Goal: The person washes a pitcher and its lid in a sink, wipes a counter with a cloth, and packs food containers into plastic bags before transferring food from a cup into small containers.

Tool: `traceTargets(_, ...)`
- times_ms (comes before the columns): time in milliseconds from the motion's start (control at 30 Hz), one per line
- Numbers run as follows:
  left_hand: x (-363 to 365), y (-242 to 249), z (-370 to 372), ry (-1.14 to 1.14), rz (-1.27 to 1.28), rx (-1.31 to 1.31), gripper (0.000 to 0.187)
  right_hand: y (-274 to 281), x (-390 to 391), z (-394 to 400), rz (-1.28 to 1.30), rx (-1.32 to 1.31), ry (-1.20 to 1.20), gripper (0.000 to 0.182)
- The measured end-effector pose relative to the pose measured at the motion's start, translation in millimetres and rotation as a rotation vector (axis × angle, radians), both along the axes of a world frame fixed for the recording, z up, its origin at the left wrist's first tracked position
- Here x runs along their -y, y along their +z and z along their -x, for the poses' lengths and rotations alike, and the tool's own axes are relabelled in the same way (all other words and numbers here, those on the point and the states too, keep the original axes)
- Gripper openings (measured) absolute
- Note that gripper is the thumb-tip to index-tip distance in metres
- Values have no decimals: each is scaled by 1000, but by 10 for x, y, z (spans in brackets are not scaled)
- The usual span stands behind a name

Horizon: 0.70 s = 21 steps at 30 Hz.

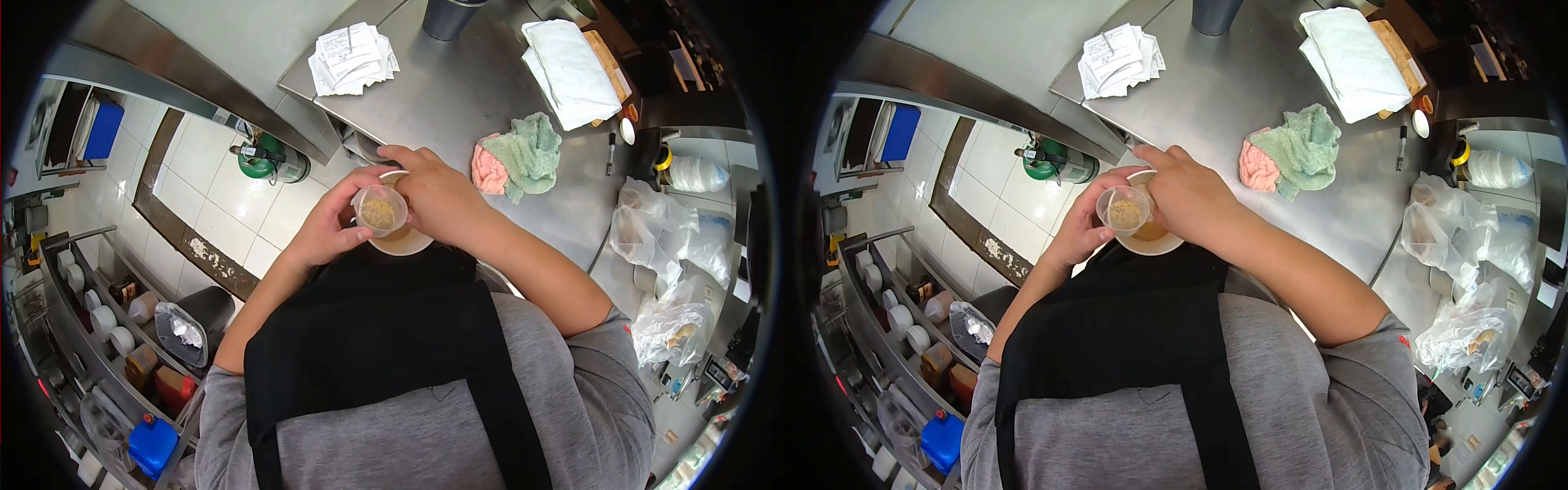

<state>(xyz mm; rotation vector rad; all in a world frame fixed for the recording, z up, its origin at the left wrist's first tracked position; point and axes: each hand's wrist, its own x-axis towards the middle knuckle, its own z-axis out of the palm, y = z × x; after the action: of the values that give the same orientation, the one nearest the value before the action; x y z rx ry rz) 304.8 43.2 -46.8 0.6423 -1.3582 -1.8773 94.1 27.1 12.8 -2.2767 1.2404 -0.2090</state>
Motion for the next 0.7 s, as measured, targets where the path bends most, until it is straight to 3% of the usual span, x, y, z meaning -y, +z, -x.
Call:
traceTargets(333, 164, -19, 100, -30, -104, -34, 59, -52, 204, 70, -3, -62, 42, 31)
traceTargets(633, 126, -38, 128, -49, -138, 11, 54, -165, 121, 135, -229, -14, -1, 37)
traceTargets(700, 108, 13, 157, 5, -138, 90, 66, -208, 120, 143, -218, -10, -10, 38)
